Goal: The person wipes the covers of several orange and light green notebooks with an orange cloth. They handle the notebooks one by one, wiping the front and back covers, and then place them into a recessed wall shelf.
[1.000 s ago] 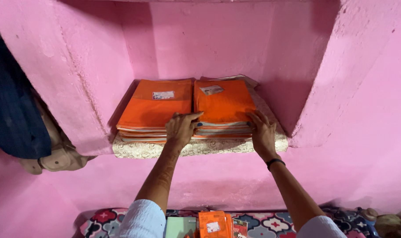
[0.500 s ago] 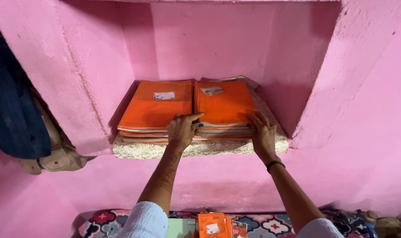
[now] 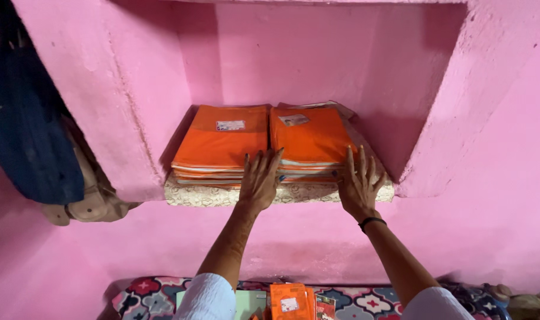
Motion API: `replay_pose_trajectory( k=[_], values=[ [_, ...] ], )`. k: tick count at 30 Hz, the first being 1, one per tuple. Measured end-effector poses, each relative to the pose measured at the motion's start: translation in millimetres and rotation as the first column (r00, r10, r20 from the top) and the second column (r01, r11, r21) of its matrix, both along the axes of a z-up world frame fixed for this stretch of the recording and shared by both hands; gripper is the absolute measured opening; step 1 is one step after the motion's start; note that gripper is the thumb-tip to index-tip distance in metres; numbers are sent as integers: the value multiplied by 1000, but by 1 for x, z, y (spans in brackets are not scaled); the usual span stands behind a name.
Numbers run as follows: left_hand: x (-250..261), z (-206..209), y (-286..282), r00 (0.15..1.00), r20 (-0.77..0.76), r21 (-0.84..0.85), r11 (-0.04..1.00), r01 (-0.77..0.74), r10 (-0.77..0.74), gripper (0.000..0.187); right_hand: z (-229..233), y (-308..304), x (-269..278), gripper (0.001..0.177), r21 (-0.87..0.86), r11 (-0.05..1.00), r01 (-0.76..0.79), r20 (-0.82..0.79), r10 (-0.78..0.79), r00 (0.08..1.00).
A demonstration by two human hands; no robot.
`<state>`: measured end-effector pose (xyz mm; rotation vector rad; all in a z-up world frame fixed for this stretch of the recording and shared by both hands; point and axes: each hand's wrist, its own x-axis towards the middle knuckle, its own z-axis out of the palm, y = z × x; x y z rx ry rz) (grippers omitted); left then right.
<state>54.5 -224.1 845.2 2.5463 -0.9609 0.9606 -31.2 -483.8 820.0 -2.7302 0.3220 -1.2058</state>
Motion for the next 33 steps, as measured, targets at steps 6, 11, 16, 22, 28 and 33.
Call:
replay_pose_trajectory(
  k=[6,11,16,22,28,33],
  values=[
    [-12,3,5,992,-121,84,996,-10,20,89,-1,18,-4,78,-97,995,-26,57,31,998],
    [-24,-3,19,997,-66,80,996,36,-31,98,-7,39,-10,73,-119,992,-46,15,48,999],
    [-36,0,42,997,-73,43,999,31,-28,93,4,65,-19,73,-62,997,-49,71,53,996],
    [-51,-3,79,999,-41,10,1000,-13,14,95,2,115,-34,71,-93,984,-149,105,158,982],
    [-61,-27,104,999,28,-18,1000,-15,16,93,-18,158,-43,74,-75,978,-195,34,197,980],
    [-67,-59,120,999,-43,-15,1000,-14,14,93,-47,182,-48,75,-83,974,-213,12,215,977]
  ],
)
